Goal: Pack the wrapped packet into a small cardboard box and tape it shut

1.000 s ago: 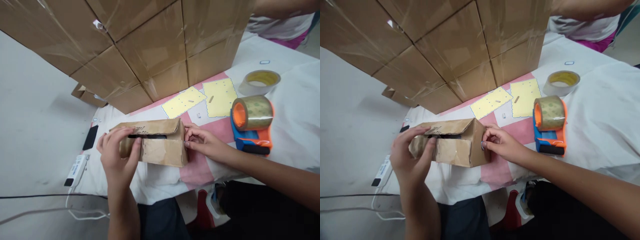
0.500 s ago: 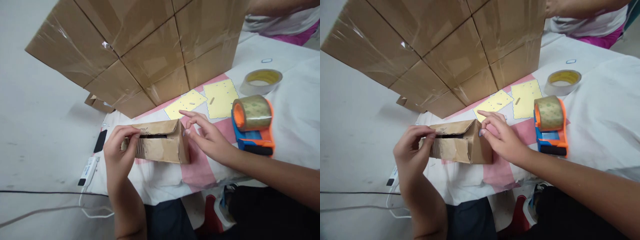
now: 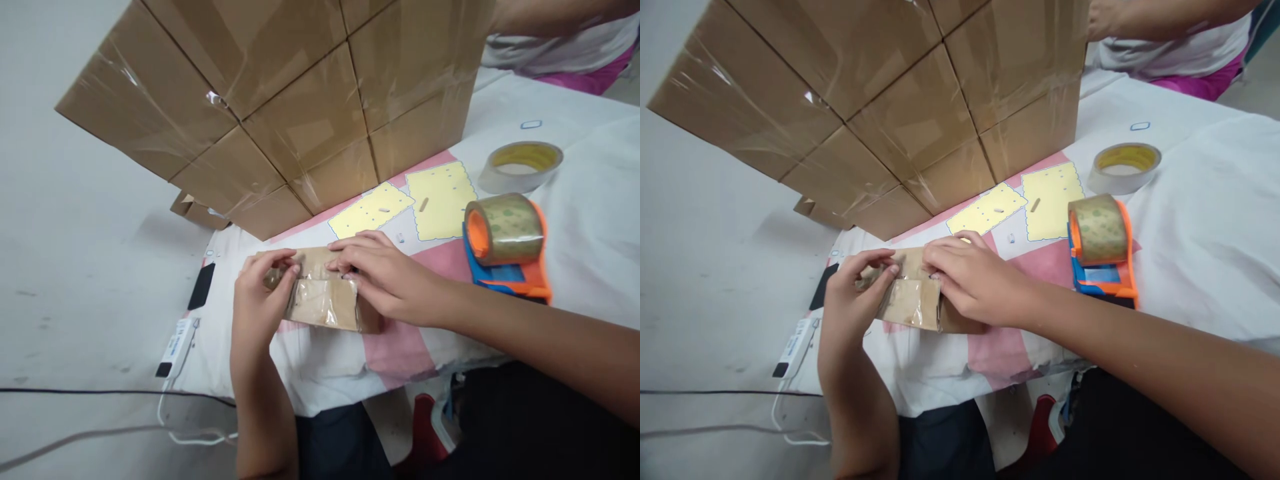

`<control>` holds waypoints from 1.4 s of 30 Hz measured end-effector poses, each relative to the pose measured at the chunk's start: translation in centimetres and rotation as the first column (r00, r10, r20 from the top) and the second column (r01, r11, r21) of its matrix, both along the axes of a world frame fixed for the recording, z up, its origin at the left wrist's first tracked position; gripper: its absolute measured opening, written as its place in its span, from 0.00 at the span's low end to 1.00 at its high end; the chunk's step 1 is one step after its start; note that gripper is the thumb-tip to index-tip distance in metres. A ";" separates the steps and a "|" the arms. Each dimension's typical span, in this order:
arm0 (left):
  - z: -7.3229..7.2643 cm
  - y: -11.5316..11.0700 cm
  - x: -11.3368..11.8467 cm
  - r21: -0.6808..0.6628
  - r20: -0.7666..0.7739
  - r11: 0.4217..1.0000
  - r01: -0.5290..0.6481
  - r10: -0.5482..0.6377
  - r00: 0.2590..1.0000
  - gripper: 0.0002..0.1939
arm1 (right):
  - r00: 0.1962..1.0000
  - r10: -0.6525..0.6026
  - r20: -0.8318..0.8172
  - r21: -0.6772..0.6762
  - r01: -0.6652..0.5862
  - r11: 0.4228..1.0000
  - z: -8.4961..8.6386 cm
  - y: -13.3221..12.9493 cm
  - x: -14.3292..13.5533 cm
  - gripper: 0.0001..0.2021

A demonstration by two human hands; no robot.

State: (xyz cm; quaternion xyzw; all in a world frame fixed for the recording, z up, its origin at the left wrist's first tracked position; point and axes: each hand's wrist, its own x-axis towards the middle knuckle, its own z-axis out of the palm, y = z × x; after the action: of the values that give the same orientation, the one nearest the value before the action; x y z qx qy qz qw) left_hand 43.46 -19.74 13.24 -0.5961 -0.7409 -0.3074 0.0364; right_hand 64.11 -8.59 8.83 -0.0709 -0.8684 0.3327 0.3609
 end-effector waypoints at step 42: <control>-2.8 -4.0 1.5 -0.035 -0.480 0.994 0.104 -0.108 0.871 0.39 | 0.930 -0.366 -0.024 -0.611 0.277 0.742 -1.3 -1.5 1.2 0.04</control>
State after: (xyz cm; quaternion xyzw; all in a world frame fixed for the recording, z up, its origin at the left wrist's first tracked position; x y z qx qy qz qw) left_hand 44.95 -23.72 10.47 -0.6935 -0.6760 -0.1485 0.2001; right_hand 65.34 -10.05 7.53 -0.3060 -0.6652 0.5259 0.4328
